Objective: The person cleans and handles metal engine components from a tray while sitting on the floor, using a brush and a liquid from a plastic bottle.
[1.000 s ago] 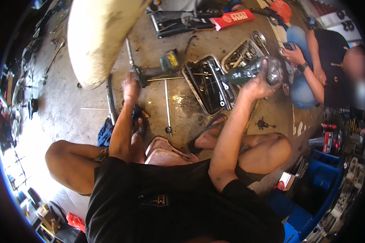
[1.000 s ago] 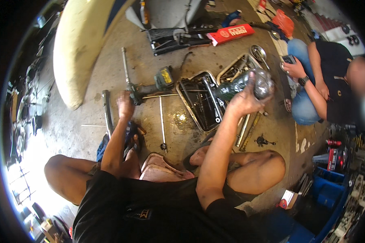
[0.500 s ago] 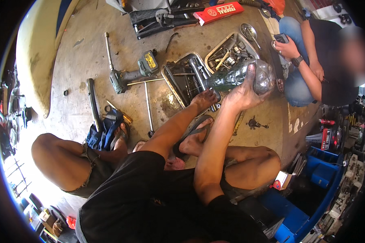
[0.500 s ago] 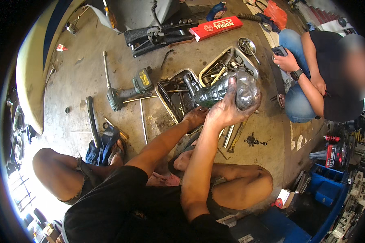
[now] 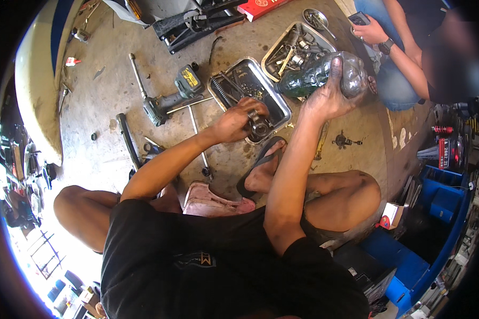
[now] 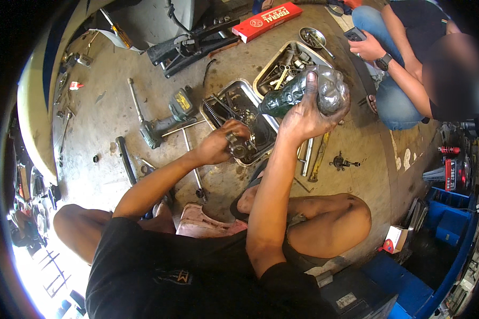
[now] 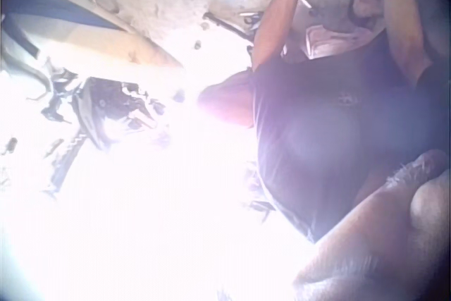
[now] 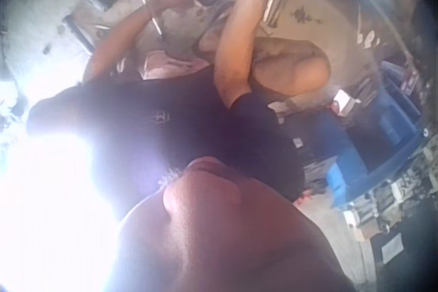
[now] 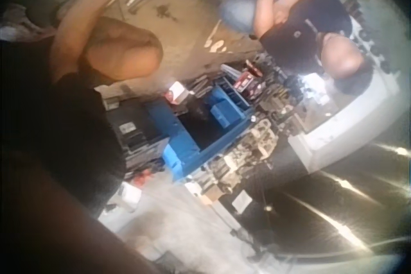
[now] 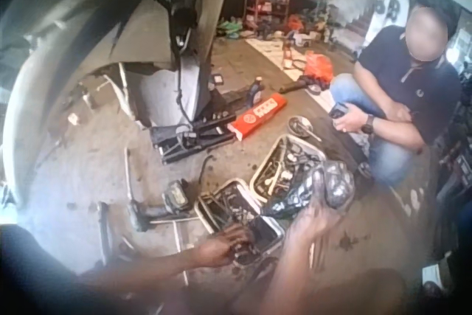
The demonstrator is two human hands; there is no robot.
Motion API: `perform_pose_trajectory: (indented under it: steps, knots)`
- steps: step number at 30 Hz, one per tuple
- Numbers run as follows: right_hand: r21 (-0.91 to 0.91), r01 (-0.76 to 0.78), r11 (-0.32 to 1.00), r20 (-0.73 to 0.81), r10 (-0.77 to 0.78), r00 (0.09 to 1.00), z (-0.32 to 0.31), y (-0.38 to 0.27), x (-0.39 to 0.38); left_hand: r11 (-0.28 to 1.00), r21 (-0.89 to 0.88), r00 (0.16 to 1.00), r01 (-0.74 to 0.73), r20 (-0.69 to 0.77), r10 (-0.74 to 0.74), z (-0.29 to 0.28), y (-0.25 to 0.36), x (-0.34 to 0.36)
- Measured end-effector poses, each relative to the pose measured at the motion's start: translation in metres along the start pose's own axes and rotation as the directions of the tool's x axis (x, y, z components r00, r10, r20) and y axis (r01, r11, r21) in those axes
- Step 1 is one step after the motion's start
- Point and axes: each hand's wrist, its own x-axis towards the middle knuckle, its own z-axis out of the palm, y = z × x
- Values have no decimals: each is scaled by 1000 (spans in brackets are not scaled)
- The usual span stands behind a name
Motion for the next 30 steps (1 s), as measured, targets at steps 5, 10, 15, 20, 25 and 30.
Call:
perform_pose_trajectory:
  steps: [5, 10, 15, 20, 25, 30]
  knots:
    - [-50, 24, 998, -2, -24, 1000, -2, -6, -5, 995, 98, 994, -11, -110, 22, -20, 18, -3]
    - [-2, 32, 999, 19, -32, 999, 1, -15, -12, 994, 112, 987, -6, -159, 24, -29, 29, -11]
    - [46, -3, 999, 31, 2, 1000, 4, -27, -17, 989, 148, 981, -27, -186, 55, -43, 48, -17]
    - [18, 2, 1000, 8, -2, 1000, 1, -27, -16, 815, -550, 800, 181, -400, -447, -56, 26, -23]
    - [95, -25, 995, 30, 22, 999, 2, -29, -17, 513, -858, 396, -12, -476, -785, -74, -45, -59]
    - [11, 27, 1000, 26, -27, 999, 5, -25, -20, 182, -898, 116, -401, -247, -962, -57, -115, -131]
